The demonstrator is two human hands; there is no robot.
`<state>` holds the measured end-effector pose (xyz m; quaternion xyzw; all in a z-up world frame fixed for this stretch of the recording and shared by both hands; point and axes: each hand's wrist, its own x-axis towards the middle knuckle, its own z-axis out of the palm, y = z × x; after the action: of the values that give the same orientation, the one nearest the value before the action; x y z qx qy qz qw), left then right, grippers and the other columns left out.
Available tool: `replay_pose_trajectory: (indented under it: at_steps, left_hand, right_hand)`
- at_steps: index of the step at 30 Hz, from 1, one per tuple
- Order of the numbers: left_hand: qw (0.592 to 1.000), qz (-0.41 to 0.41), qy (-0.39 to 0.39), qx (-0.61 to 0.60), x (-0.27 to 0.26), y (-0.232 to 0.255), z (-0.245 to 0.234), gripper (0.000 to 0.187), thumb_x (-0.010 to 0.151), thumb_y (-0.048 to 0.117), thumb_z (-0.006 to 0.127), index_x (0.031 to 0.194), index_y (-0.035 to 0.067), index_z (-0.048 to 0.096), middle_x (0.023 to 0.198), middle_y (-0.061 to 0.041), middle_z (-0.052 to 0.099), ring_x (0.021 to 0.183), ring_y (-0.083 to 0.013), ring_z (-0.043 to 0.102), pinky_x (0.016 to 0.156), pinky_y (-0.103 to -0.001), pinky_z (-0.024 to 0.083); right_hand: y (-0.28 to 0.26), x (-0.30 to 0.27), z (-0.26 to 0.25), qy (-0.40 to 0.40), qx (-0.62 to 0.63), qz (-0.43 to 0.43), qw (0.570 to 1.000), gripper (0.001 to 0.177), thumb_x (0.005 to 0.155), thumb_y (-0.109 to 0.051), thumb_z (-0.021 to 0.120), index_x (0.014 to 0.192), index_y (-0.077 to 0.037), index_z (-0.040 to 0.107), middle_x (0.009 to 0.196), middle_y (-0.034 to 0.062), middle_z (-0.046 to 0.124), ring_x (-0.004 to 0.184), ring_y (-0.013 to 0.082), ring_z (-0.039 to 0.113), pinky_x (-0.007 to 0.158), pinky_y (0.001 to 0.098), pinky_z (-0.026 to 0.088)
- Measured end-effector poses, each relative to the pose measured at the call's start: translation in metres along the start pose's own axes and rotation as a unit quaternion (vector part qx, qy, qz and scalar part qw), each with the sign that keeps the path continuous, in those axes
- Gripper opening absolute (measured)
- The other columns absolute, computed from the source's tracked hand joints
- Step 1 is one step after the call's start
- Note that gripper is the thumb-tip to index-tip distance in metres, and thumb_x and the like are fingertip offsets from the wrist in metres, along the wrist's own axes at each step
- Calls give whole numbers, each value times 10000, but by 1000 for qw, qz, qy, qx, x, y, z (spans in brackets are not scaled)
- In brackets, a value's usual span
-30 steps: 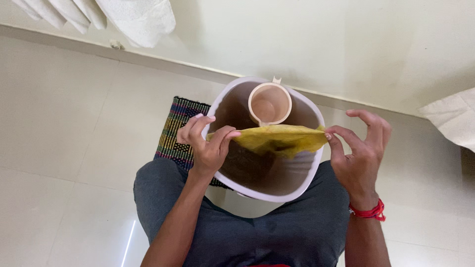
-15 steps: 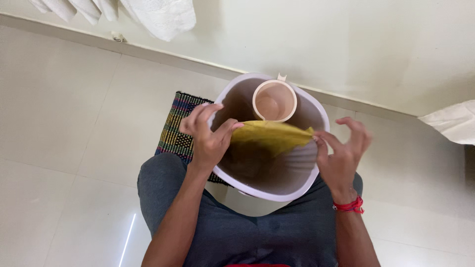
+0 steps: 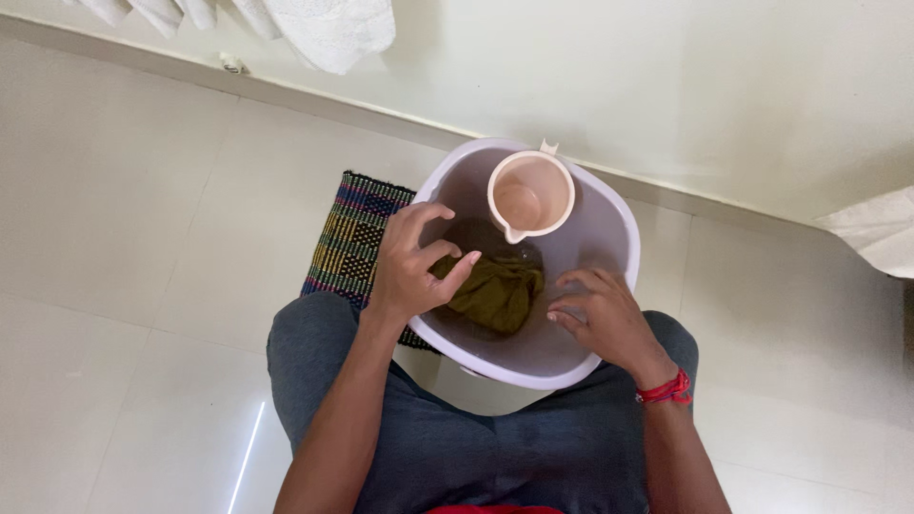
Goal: The person wipes the wooden frame and patterned glass of a window with a yellow cloth, سپس rinses the cloth in a bucket of water and wipes a black-framed mesh screen.
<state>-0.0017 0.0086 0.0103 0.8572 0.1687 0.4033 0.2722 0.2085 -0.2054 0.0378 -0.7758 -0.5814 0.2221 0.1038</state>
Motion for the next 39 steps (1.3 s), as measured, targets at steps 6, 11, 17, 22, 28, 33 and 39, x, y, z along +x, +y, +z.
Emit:
replay_pose_trajectory:
  at_steps: [6,11,17,22,28,33,39]
  left_hand:
    - [997,-61,-40,9,-3,-7,12,213,836,240,845,805,44,767,1252,-132,628,1205,-329,596,993,-467,496]
    - [995,-100,-30,3,-5,-14,15,183,872,218,823,889,40,781,1273,-138,624,1217,-340,594,1008,-467,504]
    - [993,-83,34,72,-5,-14,20,189,876,200,794,938,22,778,1350,-178,611,1336,-385,552,1092,-516,466]
    - [993,-88,14,83,-6,-14,26,246,873,239,805,948,9,762,1378,-191,598,1371,-381,540,1148,-511,447]
    - [989,-114,0,91,-10,-17,34,288,855,276,816,923,1,765,1384,-200,575,1380,-382,502,1136,-533,415]
    - [989,-113,24,93,-6,-12,31,282,869,274,800,928,0,767,1405,-204,568,1397,-388,487,1164,-524,406]
    - [987,-115,-11,114,-5,-17,33,322,866,298,774,910,-21,766,1393,-235,548,1378,-418,464,1147,-553,367]
  right_hand:
    - [6,43,32,-152,4,-19,988,298,853,-348,758,1097,-179,781,1334,31,644,1274,242,570,1101,436,448]
    - [28,119,103,-305,-133,-27,943,497,815,-322,814,1287,-209,705,1403,55,593,1329,276,532,1098,475,424]
    - [89,185,203,-254,-168,57,951,550,850,-217,764,1372,-134,611,1480,107,524,1341,320,529,1073,477,466]
    - [100,201,259,-154,-126,116,973,522,837,-197,763,1334,-116,622,1453,112,535,1325,322,532,1056,479,472]
    - [99,197,265,-161,-130,89,974,490,822,-172,762,1288,-95,635,1420,117,547,1306,325,536,1035,481,480]
    - [102,183,246,-136,-152,102,974,463,809,-152,762,1250,-78,646,1393,121,557,1290,327,539,1017,483,487]
    - [81,193,258,-124,-127,95,979,430,793,-128,760,1205,-57,659,1360,126,570,1270,330,543,996,485,495]
